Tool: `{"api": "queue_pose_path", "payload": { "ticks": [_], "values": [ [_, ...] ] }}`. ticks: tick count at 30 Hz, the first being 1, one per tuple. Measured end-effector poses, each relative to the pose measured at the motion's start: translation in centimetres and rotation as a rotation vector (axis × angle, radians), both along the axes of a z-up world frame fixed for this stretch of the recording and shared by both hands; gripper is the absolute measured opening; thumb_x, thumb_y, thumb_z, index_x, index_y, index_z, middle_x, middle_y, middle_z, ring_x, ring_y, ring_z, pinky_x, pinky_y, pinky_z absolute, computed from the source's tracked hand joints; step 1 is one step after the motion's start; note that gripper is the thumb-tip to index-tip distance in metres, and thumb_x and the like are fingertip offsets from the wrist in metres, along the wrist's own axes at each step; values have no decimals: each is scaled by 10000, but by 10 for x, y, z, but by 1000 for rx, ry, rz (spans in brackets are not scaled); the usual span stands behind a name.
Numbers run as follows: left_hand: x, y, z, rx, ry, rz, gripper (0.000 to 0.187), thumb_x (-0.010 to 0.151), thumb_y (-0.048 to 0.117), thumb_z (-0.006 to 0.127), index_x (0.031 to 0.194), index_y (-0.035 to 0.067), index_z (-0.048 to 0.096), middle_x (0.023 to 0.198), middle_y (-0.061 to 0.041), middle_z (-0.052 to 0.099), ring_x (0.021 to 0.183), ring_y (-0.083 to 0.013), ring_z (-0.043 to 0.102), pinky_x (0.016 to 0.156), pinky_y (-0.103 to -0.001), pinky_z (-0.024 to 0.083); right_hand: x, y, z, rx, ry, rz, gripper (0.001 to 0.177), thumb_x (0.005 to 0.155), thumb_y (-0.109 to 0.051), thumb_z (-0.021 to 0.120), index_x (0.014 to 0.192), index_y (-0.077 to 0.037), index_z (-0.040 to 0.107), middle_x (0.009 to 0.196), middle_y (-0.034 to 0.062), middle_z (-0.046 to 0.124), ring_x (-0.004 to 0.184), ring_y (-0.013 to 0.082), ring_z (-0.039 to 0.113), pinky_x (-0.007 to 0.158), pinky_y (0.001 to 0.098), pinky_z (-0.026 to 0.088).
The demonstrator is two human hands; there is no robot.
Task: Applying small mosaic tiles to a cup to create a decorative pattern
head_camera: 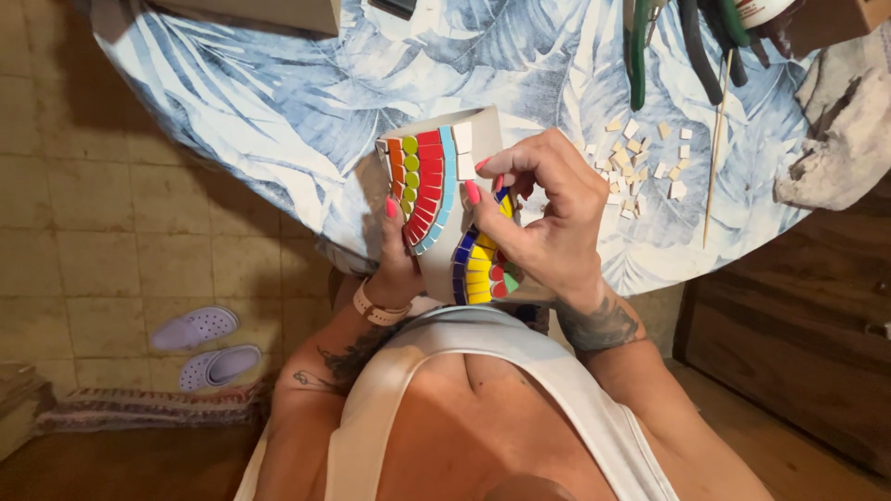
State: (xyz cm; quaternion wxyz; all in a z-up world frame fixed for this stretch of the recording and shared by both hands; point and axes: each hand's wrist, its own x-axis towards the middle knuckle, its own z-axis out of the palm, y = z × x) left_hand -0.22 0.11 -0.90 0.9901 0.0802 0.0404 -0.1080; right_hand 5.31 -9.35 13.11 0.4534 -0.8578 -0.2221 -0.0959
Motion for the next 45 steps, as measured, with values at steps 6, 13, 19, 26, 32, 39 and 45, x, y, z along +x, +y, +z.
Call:
{"api": "queue_pose_path", "payload": {
  "ticks": [6, 13, 19, 26, 32, 39, 45],
  "values": [
    [2, 3, 15, -53, -24, -77, 732, 812, 506, 402, 1340, 41, 199, 1379, -177, 222, 1282, -296, 234, 1105, -433, 133, 0, 1, 0, 1, -2, 5, 91, 749, 29, 637, 787, -2, 560, 696, 78, 515, 601, 137, 447, 523, 214, 404],
    [2, 3, 13, -47, -46, -74, 731, 819, 516, 383, 1339, 36, 200, 1374, -188, 229, 1280, -307, 238, 1104, -450, 138, 0, 0, -3, 9, -3, -5, 95, 739, 44, 631, 792, 0, 567, 705, 81, 519, 595, 131, 453, 526, 213, 402],
    [1, 0, 1, -43, -35, -49, 687, 839, 497, 403, 1325, 34, 255, 1348, -171, 296, 1254, -297, 294, 1089, -426, 197, 0, -1, 1, 13, 8, 15, 28, 782, 30, 582, 798, 11, 569, 676, 69, 512, 597, 137, 436, 528, 222, 377],
    [2, 4, 18, -208, 199, -147, 804, 705, 455, 433, 1353, 60, 167, 1399, -162, 186, 1272, -319, 209, 1077, -454, 138, -3, -20, -5, 46, -5, 80, 81, 807, 5, 510, 840, 53, 566, 754, 126, 522, 641, 164, 455, 526, 236, 380],
    [-1, 1, 7, -178, 168, -131, 790, 725, 487, 428, 1341, 50, 199, 1371, -186, 238, 1251, -328, 259, 1080, -469, 165, -12, -15, 3, -30, -19, 82, 120, 751, 2, 602, 859, 34, 561, 736, 116, 495, 604, 158, 437, 515, 230, 385],
    [2, -3, -6, -61, -14, 43, 636, 837, 447, 520, 1275, 26, 334, 1263, -145, 422, 1158, -270, 419, 1032, -417, 313, -14, -3, 10, -177, -8, 55, 154, 712, -37, 615, 810, 11, 507, 725, 84, 481, 556, 143, 413, 497, 235, 364],
    [2, -3, -3, 22, -43, 97, 604, 860, 453, 482, 1264, 23, 351, 1250, -132, 440, 1146, -249, 435, 1027, -397, 326, -17, 4, 12, -201, -31, 23, 114, 723, 32, 575, 791, 17, 485, 707, 87, 461, 532, 136, 416, 483, 232, 372]
  ]
}}
